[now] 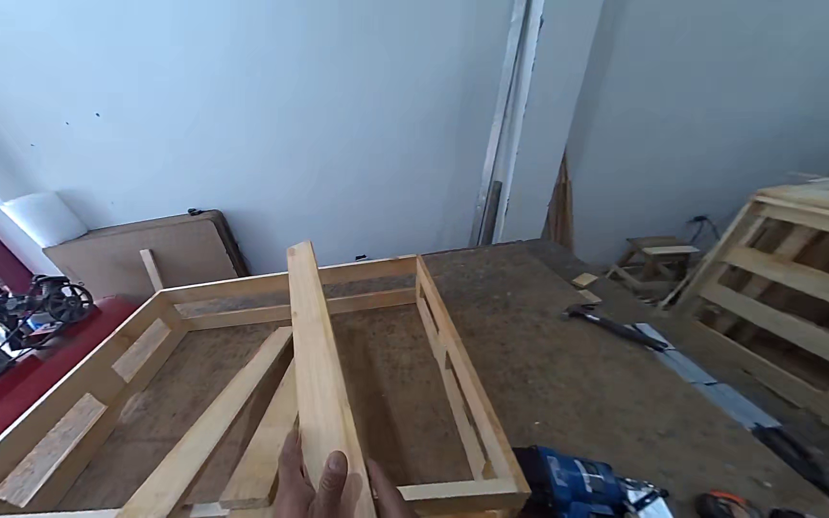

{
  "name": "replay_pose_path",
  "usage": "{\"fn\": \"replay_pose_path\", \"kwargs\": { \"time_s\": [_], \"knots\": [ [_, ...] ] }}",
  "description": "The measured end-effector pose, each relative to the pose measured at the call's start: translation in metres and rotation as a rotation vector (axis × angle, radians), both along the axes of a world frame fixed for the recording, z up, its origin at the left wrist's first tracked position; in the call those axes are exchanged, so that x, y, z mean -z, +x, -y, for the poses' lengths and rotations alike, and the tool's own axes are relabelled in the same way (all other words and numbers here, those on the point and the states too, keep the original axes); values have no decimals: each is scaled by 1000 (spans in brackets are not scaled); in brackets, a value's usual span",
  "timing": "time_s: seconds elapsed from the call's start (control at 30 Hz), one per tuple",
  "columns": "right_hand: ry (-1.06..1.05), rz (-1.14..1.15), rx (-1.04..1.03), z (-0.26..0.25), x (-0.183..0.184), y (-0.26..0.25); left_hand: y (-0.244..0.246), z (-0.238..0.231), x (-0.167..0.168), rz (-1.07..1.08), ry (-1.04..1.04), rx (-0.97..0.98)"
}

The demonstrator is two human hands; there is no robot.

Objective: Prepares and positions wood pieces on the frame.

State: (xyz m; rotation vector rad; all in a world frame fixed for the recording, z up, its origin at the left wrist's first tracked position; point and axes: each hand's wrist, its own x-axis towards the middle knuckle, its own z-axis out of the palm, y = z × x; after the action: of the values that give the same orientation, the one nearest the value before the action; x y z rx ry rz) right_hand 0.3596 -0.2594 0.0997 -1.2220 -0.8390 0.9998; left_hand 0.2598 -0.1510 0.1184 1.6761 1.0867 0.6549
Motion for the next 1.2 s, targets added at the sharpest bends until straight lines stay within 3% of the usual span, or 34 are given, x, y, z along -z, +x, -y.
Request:
{"fn": "replay_pose_path", "kwargs": {
  "time_s": [0.13, 0.43, 0.67, 0.73, 0.83, 0.9, 1.2],
  "knots": [
    [0, -77, 150, 28, -8, 18, 29, 25, -5, 259, -197, 37],
    [10, -148, 318, 55, -18, 36, 63, 40, -21, 293, -298, 134],
    [-19, -79, 346, 46, 4, 52, 126, -15, -5, 290, -616, 158],
    [-104, 28, 389, 40, 15, 65, 151, -28, 3, 274, -586, 134],
    [-391, 482, 414, 36, 25, 94, 180, -41, 30, 278, -562, 168],
    [-474, 654, 386, 33, 32, 109, 196, -48, 41, 252, -557, 181],
    [-476, 746, 499, 20, 71, 145, 251, -70, 71, 141, -530, 186]
  ]
}}
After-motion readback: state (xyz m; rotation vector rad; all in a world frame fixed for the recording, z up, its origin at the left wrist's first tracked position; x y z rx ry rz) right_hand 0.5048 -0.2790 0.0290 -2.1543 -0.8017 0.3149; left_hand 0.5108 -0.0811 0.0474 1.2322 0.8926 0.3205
